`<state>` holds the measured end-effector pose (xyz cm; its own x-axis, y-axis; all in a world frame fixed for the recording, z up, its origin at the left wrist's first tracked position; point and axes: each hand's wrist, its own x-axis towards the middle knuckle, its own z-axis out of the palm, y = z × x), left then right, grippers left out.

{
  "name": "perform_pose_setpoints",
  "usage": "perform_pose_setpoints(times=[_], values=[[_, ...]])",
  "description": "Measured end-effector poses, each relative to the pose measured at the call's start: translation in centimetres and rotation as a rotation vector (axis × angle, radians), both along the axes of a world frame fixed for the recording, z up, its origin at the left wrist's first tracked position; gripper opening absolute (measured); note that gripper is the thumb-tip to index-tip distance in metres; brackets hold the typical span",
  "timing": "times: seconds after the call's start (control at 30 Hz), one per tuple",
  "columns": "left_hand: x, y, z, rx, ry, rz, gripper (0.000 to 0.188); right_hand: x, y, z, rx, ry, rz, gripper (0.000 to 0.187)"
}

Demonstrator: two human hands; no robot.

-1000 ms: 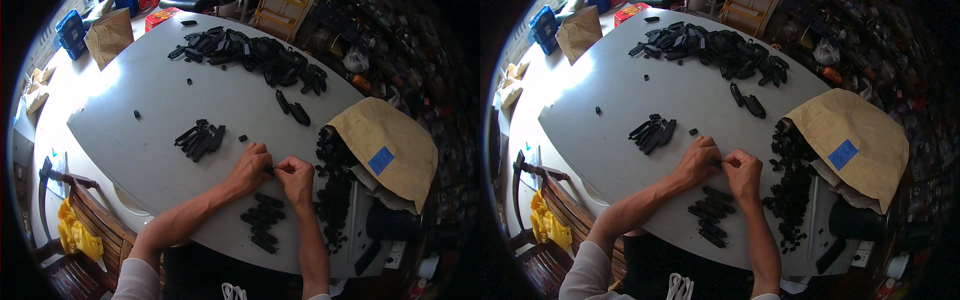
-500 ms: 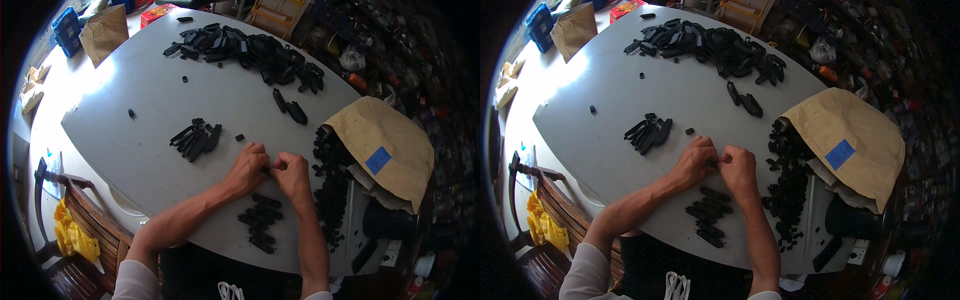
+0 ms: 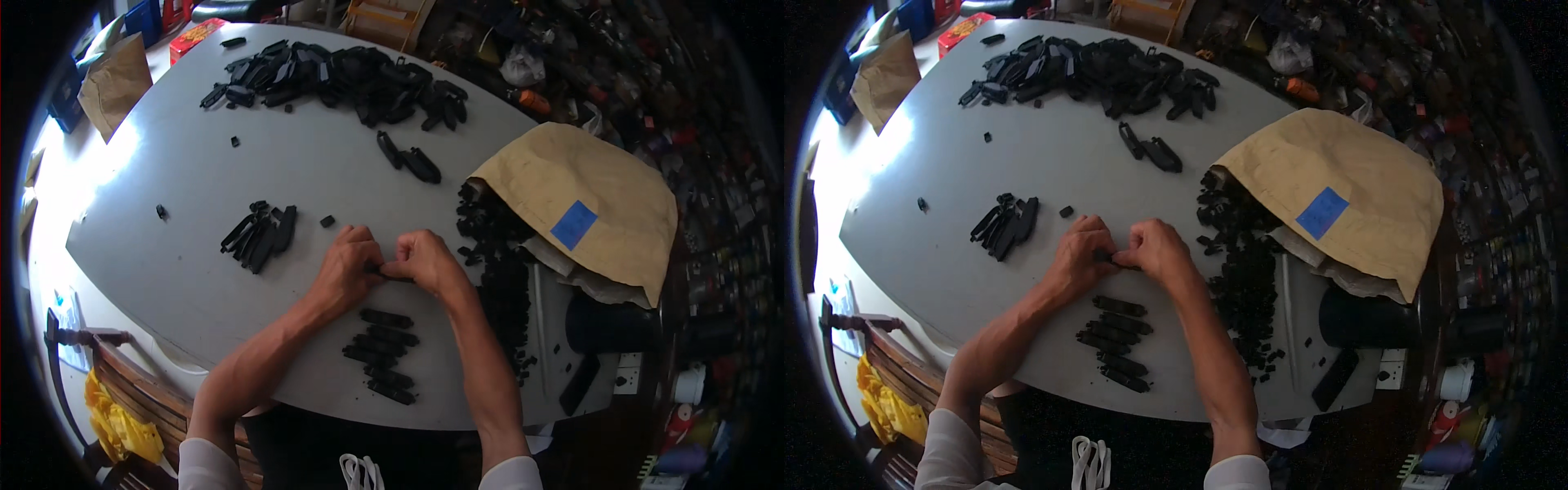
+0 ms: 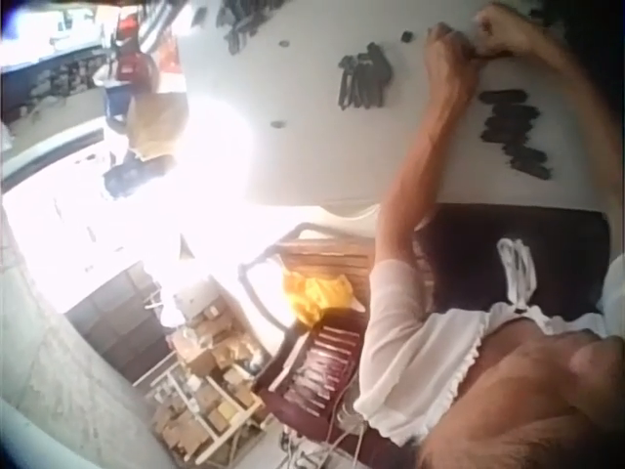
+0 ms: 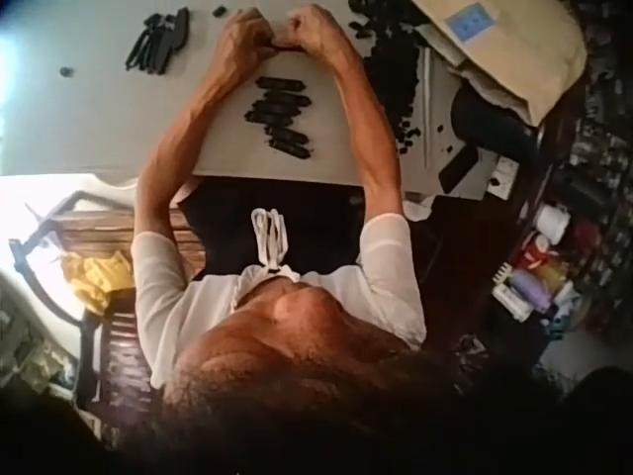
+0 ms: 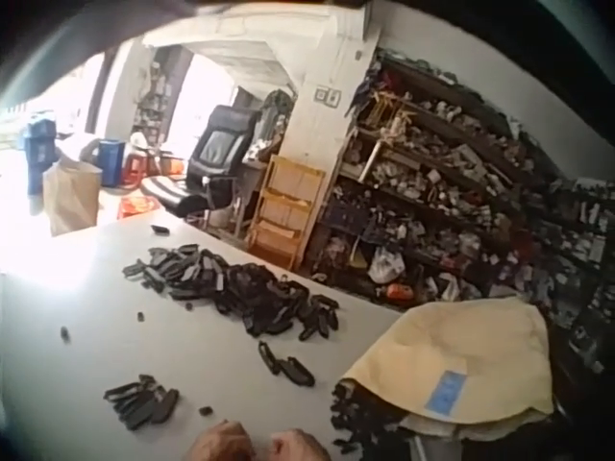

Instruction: Assembling small black plastic components by snapping them together on a table.

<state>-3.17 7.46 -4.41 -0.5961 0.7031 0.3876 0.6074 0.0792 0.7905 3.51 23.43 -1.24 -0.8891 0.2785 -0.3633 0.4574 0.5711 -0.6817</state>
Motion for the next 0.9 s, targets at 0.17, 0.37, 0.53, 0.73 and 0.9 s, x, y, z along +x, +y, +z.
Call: perform_pose_setpoints(times=[0.17, 0.37, 0.53, 0.73, 0.9], values=[[0.4, 0.0, 0.6, -0.121, -0.007, -0.036, 0.028, 4.1, 4.6, 0.9, 0.281, 0.464, -0.324, 0.008], [0.3, -0.1, 0.4, -0.127, -0.004, -0.053, 0.029, 4.2, 5.0, 2.1, 0.651, 0.201, -0.172, 0.021], [0.3, -0.2, 0.6, -0.119, -0.010, -0.055, 0.028, 4.1, 4.3, 1.9, 0.686, 0.253, -0.059, 0.013], [0.5, -0.1, 0.5, -0.125, -0.021, -0.060, 0.028, 5.2, 3.1, 1.9, -0.343, 0.447, -0.334, 0.005], [0.5, -0.2, 0.4, -0.112, -0.013, -0.054, 0.027, 5.2, 1.1, 1.9, -0.476, 0.431, -0.317, 0.009]])
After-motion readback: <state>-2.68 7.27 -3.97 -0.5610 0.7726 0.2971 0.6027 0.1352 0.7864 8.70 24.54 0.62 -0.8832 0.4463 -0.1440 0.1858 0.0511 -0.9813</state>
